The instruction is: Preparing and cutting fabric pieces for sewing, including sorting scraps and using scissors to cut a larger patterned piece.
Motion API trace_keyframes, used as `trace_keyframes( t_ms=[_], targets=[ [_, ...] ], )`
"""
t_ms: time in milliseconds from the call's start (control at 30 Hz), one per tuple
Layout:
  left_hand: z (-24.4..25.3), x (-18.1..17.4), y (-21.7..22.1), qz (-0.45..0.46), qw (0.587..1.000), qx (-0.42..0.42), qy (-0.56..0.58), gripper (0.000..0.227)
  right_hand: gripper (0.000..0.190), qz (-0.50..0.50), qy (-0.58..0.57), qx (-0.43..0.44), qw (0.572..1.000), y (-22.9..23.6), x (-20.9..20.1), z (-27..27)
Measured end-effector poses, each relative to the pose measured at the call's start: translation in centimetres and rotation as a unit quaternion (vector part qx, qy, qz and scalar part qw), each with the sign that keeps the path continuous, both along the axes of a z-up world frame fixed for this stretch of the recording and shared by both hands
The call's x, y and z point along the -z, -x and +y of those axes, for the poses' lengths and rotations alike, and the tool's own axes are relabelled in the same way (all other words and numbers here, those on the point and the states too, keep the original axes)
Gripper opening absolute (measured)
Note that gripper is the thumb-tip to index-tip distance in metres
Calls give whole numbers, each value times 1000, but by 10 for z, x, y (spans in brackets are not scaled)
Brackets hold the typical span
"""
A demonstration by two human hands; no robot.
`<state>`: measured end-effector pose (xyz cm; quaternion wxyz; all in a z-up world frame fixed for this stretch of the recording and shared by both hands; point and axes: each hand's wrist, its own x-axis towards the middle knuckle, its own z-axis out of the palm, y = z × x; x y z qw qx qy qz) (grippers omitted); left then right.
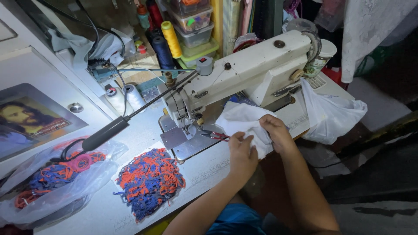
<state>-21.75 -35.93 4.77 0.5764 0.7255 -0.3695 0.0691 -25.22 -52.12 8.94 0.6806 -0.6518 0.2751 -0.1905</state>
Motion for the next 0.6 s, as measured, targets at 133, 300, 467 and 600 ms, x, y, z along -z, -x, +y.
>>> trace_keyframes(
  t_ms=[133, 300, 467, 600],
  targets=[
    [-5, -15, -5, -173, 978, 9, -119, 41, 11, -29, -36, -12, 999, -8, 3, -16],
    [-38, 9, -35, -96, 944, 63, -309, 57, 10, -54, -47, 6, 997, -11, -4, -16],
    [-4, -49, -40, 99, 992, 40, -70, 30, 11, -59, -47, -12, 997, -7, -20, 3],
    [-2, -42, -48, 360, 923, 133, -33, 52, 17, -109, -87, -40, 989, -16, -16, 13]
  ],
)
